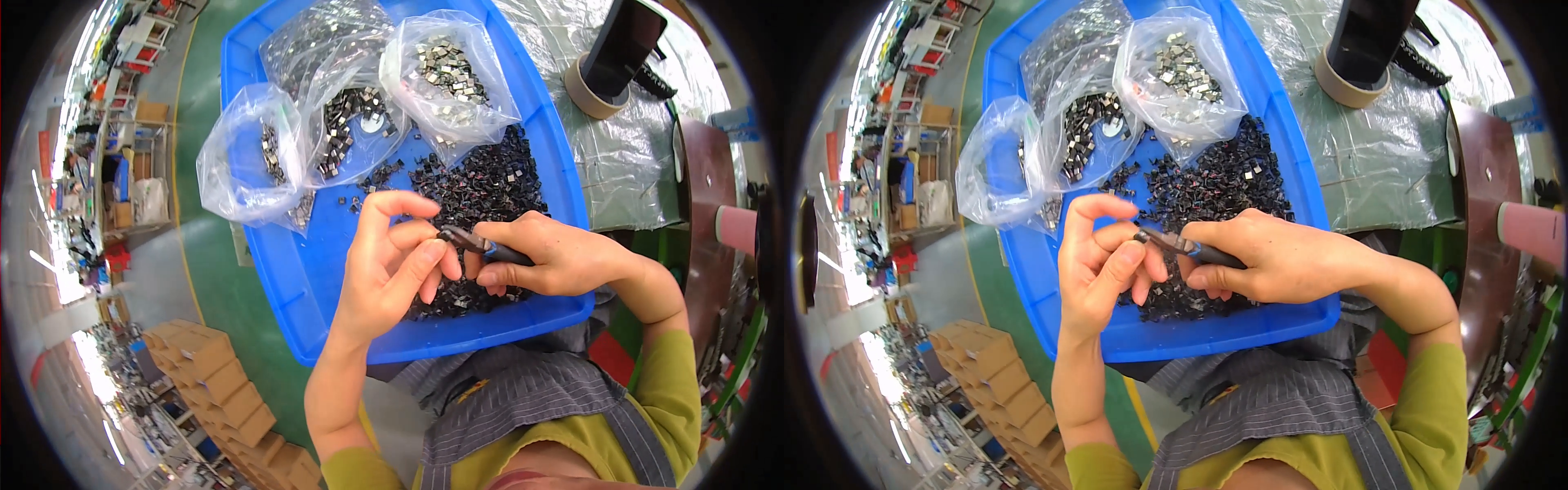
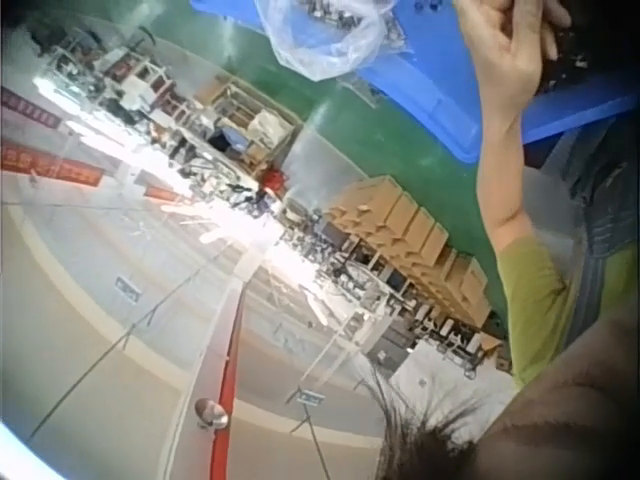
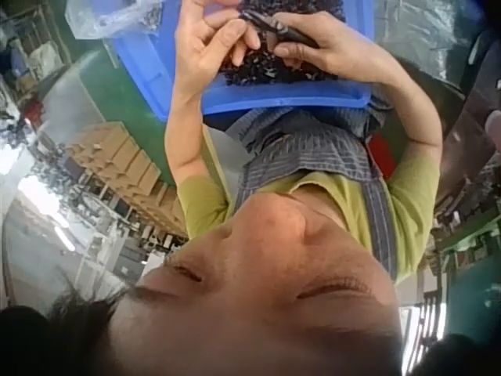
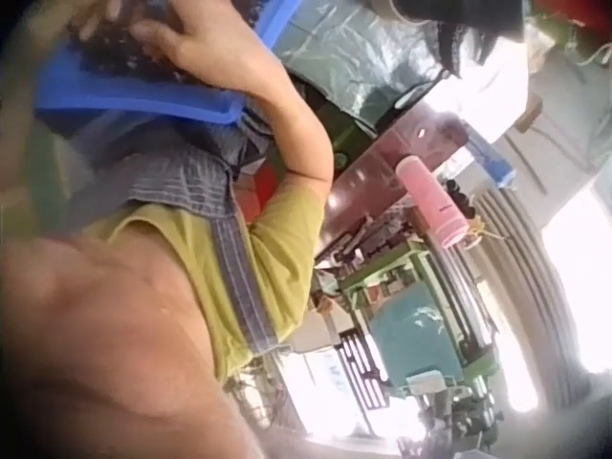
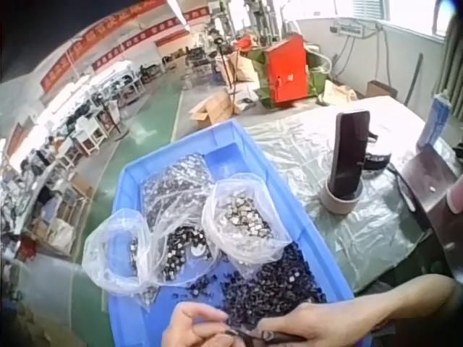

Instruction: Assembling or processing small black components using pliers at a factory workstation.

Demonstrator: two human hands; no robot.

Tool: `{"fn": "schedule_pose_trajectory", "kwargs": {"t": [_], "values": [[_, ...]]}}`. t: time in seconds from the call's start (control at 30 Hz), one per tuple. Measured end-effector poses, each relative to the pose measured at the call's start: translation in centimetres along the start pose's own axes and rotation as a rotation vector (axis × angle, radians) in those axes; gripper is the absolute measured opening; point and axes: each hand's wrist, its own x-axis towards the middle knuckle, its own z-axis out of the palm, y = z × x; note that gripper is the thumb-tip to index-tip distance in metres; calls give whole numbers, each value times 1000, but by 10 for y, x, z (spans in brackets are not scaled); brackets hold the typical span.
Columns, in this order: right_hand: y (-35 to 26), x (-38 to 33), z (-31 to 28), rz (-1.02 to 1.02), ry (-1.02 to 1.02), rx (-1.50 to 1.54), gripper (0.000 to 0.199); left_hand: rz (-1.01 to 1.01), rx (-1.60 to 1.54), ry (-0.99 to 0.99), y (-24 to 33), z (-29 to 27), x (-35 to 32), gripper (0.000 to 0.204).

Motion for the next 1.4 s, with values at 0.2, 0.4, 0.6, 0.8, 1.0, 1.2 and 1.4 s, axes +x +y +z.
{"fn": "schedule_pose_trajectory", "kwargs": {"t": [0.2,0.4,0.6,0.8,1.0,1.2,1.4], "values": [[0,1,-3,-68,42,-120,20,76,8,7,-4,-1,4,14],[2,2,0,-125,106,-119,20,82,-2,53,-7,0,3,11],[8,6,5,-149,119,-137,23,42,0,101,-5,4,3,10],[10,7,6,-151,117,-160,26,-6,-88,102,-6,3,5,10],[2,3,5,-60,167,-184,25,-39,2,121,-2,8,6,16],[2,1,3,-32,133,-84,22,31,481,167,-7,8,1,8],[-9,2,0,51,77,-14,22,615,1049,173,-12,3,7,11]]}}
